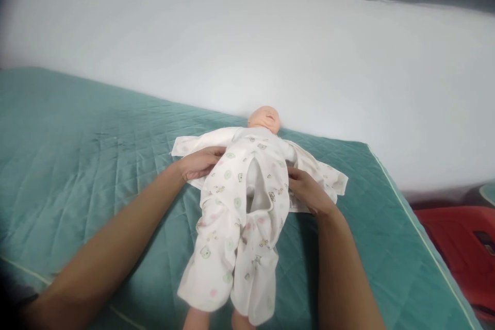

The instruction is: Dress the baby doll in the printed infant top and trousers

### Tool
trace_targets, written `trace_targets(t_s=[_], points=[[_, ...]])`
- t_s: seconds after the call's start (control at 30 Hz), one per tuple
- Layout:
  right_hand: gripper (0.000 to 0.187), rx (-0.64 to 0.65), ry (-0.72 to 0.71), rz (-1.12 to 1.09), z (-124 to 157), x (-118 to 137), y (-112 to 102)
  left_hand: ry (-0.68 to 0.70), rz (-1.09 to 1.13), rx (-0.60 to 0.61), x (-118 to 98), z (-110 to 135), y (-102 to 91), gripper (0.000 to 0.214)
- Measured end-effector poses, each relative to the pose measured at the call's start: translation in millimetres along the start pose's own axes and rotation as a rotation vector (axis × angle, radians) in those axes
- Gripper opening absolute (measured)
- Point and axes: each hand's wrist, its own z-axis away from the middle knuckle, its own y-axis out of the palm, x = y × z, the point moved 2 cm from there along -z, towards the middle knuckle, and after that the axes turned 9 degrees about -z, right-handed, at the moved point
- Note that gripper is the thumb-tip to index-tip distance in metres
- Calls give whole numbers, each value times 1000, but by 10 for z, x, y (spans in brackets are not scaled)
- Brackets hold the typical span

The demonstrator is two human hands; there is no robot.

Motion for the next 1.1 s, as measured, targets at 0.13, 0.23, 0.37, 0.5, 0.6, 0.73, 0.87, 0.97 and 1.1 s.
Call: trace_targets(t_s=[0.13,0.23,0.37,0.5,0.6,0.73,0.87,0.97,1.1], points=[[30,-9,-10,34,-12,14,1,-58,-24,18,10,-48,-25,21],[31,-36,-7,30,-27,14,16,-66,-13,16,2,-48,-33,22],[27,-113,-24,59,-38,19,40,-74,-11,23,-19,-15,-39,25],[24,-246,-53,108,-32,35,54,-70,-27,10,-38,26,-76,26],[23,-300,-75,97,-26,39,68,-44,-92,12,-57,61,-115,19],[22,-318,-69,48,-31,-1,62,-15,-161,17,-76,104,-139,15],[21,-390,-35,41,-50,-71,9,38,-166,-25,-71,112,-112,23],[21,-445,-20,74,-73,-90,-23,14,-140,-97,-40,80,-97,33],[19,-551,-1,266,-111,-65,-32,-40,-140,-201,0,26,-98,35]])
